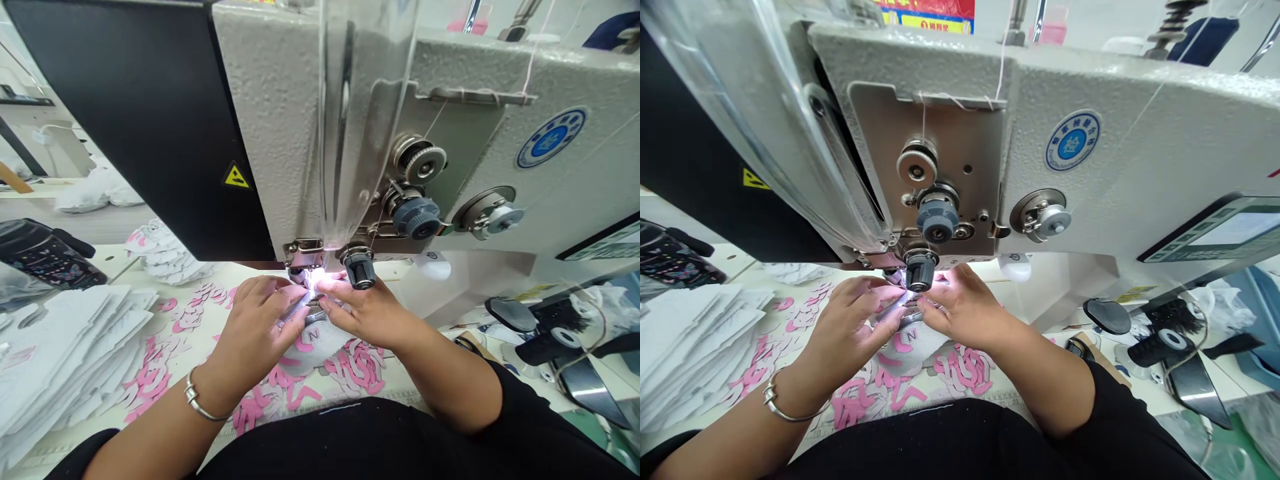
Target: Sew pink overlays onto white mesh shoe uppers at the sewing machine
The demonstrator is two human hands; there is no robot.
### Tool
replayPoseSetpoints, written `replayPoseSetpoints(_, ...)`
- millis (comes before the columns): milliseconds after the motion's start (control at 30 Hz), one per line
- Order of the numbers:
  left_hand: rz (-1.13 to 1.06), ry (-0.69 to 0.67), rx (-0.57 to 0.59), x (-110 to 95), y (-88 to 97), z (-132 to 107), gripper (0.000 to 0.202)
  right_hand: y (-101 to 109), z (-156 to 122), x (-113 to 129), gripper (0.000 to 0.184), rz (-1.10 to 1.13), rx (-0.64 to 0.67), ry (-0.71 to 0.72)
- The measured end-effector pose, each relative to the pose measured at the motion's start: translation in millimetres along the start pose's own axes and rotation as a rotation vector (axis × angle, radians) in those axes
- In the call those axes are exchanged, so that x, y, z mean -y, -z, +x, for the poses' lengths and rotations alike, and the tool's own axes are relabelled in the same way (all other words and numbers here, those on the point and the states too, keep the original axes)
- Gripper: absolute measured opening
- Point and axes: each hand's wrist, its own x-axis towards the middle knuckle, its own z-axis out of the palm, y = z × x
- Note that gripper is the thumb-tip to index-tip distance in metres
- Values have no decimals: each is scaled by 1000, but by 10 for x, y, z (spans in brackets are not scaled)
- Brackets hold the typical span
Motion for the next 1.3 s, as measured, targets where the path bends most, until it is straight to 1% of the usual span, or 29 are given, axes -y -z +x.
replayPoseSetpoints(100,-12,-17,-16,39,-2,1,22,46,19,50,23,-2,43,-27)
replayPoseSetpoints(200,-32,-34,-18,96,-8,-1,21,78,33,113,27,-10,116,-68)
replayPoseSetpoints(267,-44,-45,-19,134,-15,0,20,68,29,147,30,-39,156,-84)
replayPoseSetpoints(333,-48,-50,-26,169,-22,2,19,29,9,170,34,-73,160,-77)
replayPoseSetpoints(467,-55,-35,-31,225,-42,0,18,-88,-61,193,40,-132,68,-19)
replayPoseSetpoints(567,-71,-4,-20,256,-66,-11,17,-149,-110,201,40,-164,-25,24)
replayPoseSetpoints(633,-89,23,-17,274,-88,-23,17,-173,-131,201,40,-155,-60,40)
replayPoseSetpoints(800,-144,96,-5,310,-140,-57,20,-206,-154,182,39,-76,-103,38)
replayPoseSetpoints(967,-165,121,22,320,-159,-61,22,-209,-155,176,33,-26,-135,73)
replayPoseSetpoints(1133,-188,142,1,327,-193,-62,21,-196,-145,188,33,-48,-139,86)
replayPoseSetpoints(1300,-220,155,-9,312,-199,-60,20,-192,-148,191,32,-60,-122,65)
